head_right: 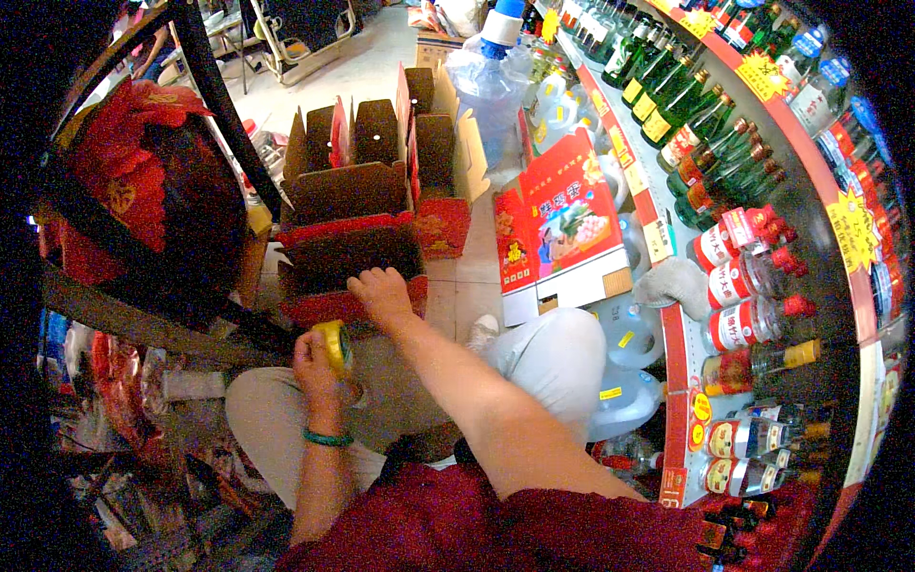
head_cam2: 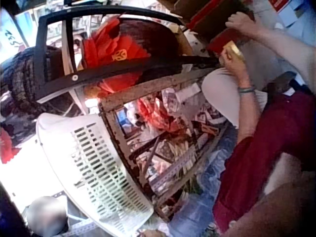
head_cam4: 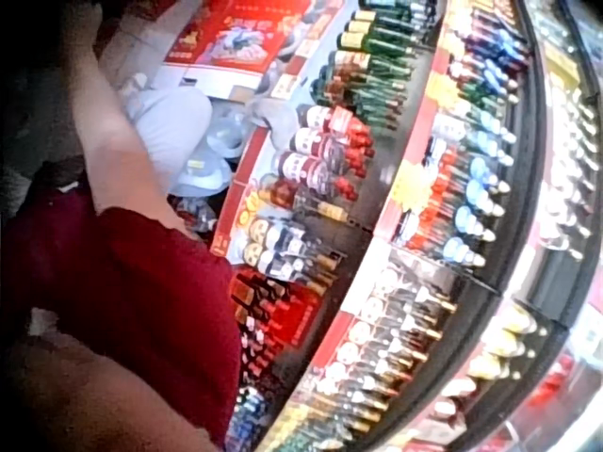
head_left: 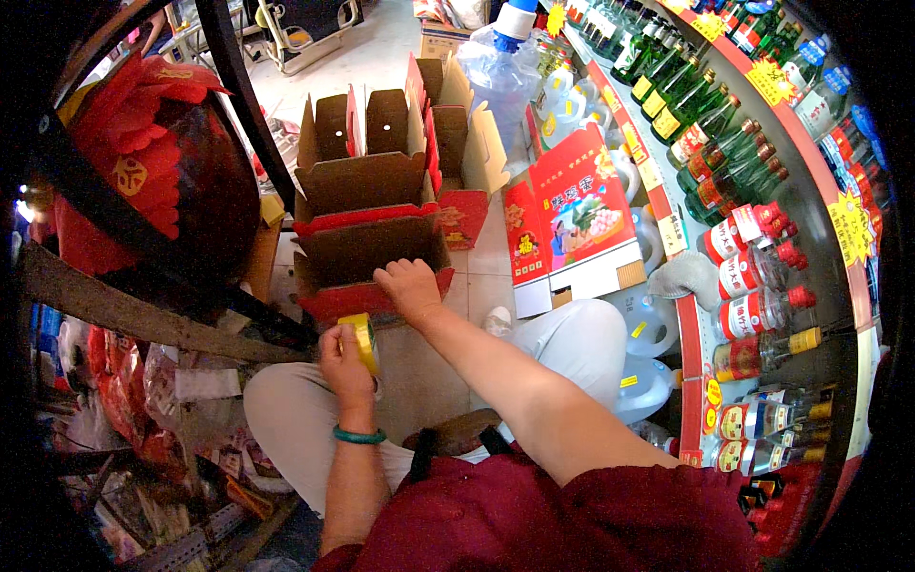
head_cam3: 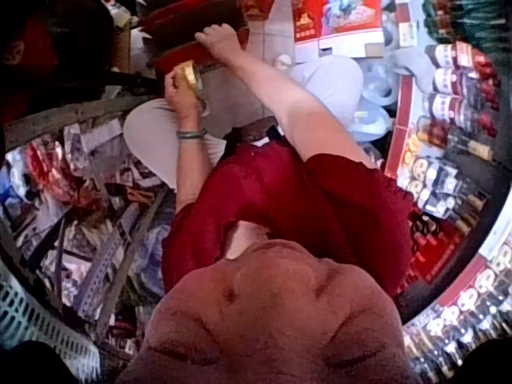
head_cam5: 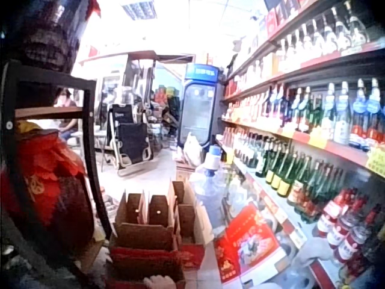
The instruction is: The person sits on the floor and assembles red cardboard boxes by folding flaps and securing them with yellow tape. They handle multiple boxes one at a time, folding sides and applying tape to close the seams.
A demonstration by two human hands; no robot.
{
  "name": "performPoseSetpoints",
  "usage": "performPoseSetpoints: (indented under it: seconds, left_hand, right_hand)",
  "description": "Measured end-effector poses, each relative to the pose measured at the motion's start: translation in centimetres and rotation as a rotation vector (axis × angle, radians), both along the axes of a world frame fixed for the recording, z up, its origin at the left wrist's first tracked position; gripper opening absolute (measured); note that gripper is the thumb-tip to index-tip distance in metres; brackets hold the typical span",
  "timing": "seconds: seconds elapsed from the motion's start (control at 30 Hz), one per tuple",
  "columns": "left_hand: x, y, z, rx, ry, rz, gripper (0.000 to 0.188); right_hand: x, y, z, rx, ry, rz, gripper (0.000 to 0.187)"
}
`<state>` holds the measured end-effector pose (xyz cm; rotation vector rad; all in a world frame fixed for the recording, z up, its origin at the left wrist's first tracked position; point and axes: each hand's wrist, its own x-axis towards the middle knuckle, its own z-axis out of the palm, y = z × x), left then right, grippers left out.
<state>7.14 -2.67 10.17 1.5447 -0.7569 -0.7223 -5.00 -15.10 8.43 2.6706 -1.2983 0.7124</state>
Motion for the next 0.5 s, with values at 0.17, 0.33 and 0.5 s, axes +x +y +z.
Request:
performPoseSetpoints:
  seconds: [0.17,0.33,0.5]
  left_hand:
    - [-0.2,-0.1,-0.1,-0.014,0.031,0.004,0.017]
    - [-0.2,-0.1,-1.2,0.002,0.011,-0.001,0.016]
    - [-0.6,0.1,-1.8,-0.062,0.054,-0.038,0.015]
  right_hand:
    - [1.7,-1.6,-0.6,-0.128,-0.092,-0.036,0.009]
    - [1.1,-1.2,0.5,0.063,0.013,-0.044,0.019]
    - [-1.3,0.1,1.5,-0.013,-0.153,0.14,0.035]
